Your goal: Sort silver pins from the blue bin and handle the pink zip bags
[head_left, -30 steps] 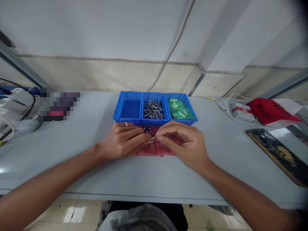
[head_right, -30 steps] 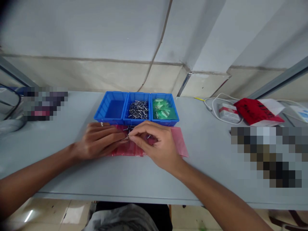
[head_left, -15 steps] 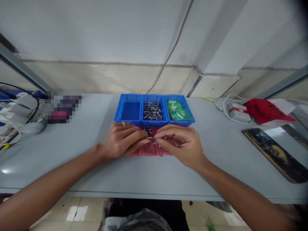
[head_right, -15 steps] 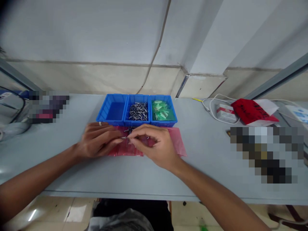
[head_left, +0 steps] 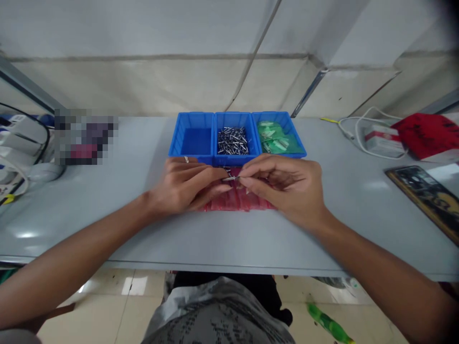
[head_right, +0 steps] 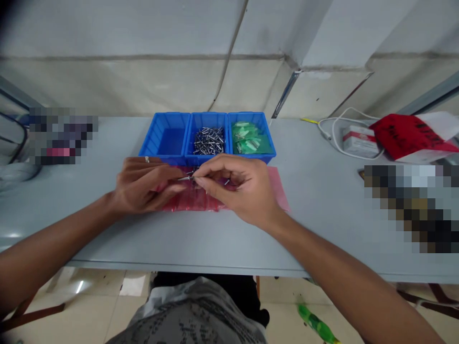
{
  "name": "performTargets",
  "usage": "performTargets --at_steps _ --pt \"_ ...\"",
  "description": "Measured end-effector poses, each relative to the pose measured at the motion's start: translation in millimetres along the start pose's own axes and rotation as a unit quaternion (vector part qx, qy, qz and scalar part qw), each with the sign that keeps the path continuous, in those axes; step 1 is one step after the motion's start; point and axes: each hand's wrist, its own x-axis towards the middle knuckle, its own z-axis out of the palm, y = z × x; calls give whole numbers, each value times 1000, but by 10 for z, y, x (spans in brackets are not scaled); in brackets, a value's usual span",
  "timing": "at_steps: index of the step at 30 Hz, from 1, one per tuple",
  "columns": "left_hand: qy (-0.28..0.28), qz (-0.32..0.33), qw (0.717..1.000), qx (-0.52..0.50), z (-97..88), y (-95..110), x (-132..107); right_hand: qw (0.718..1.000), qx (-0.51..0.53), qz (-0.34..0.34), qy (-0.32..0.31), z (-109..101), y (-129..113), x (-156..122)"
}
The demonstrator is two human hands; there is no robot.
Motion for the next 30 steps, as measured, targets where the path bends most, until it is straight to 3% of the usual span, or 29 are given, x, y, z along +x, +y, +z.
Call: performTargets --at_steps 9,23,30 --pt "30 13 999 25 -24 10 43 1000 -4 11 -2 2 -7 -29" --pt "5 -18 999 27 -46 -35 -23 999 -25 24 37 14 -24 -14" --pt "3 -15 1000 10 -42 -30 -3 1000 -7 15 22 32 -12 -15"
